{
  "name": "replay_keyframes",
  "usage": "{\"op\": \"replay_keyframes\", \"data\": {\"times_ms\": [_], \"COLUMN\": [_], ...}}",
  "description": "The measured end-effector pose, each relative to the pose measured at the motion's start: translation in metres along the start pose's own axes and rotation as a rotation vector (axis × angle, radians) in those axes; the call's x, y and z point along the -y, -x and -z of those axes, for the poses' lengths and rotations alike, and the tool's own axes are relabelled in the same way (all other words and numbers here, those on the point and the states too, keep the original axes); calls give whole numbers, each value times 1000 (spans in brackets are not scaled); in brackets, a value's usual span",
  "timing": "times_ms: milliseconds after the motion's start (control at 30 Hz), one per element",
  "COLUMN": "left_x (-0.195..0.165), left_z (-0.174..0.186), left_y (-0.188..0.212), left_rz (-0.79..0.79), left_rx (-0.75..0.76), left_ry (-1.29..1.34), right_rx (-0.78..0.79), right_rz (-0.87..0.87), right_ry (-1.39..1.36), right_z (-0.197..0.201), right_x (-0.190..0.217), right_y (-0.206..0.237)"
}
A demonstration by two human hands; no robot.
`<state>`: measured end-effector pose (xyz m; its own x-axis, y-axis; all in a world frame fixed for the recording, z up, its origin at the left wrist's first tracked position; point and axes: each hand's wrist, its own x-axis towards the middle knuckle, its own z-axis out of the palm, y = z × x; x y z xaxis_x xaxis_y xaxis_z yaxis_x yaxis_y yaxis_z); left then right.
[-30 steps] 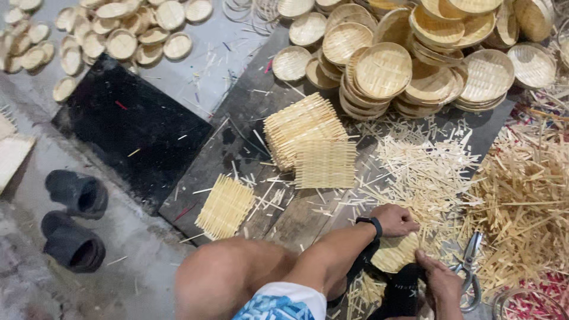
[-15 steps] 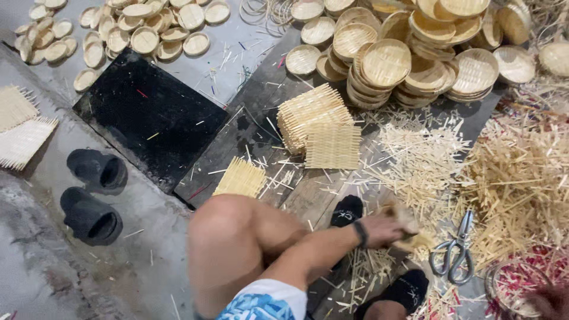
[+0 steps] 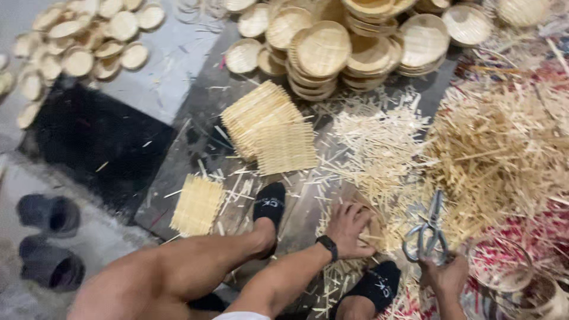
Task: The person sits on the floor assembling small woven bamboo baskets. They weave thin bamboo strips into a flat panel, bend a bamboo rim ring around the panel, press the rim to shape the basket, and use scissors to trim excess strip ends, stacking finished baskets aside.
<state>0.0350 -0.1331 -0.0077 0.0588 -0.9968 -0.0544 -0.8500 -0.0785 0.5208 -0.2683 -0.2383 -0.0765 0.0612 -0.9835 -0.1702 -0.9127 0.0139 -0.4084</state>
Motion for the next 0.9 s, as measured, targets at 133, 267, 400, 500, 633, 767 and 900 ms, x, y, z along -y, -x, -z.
{"op": "replay_keyframes", "data": {"times_ms": [133, 267, 400, 500, 633, 767, 900], "left_x": [2, 1, 6, 11, 2, -15, -13], "left_z": [-9, -31, -48, -43, -31, -31, -31], "left_y": [-2, -12, -29, -28, -4, 10, -2], "left_rz": [-146, -281, -162, -293, -142, 39, -120], "left_rx": [-80, -220, -93, -79, -75, -244, -196], "left_ry": [128, 166, 171, 173, 198, 407, 388], "right_rx": [-102, 30, -41, -69, -25, 383, 423], "right_rz": [-30, -98, -88, -20, 12, -238, -76], "right_ry": [56, -40, 82, 131, -5, -72, -116], "right_z": [3, -8, -10, -5, -6, 1, 29], "right_x": [0, 8, 8, 2, -5, -13, -15], "right_y": [-5, 8, 28, 32, 19, 1, 23]}}
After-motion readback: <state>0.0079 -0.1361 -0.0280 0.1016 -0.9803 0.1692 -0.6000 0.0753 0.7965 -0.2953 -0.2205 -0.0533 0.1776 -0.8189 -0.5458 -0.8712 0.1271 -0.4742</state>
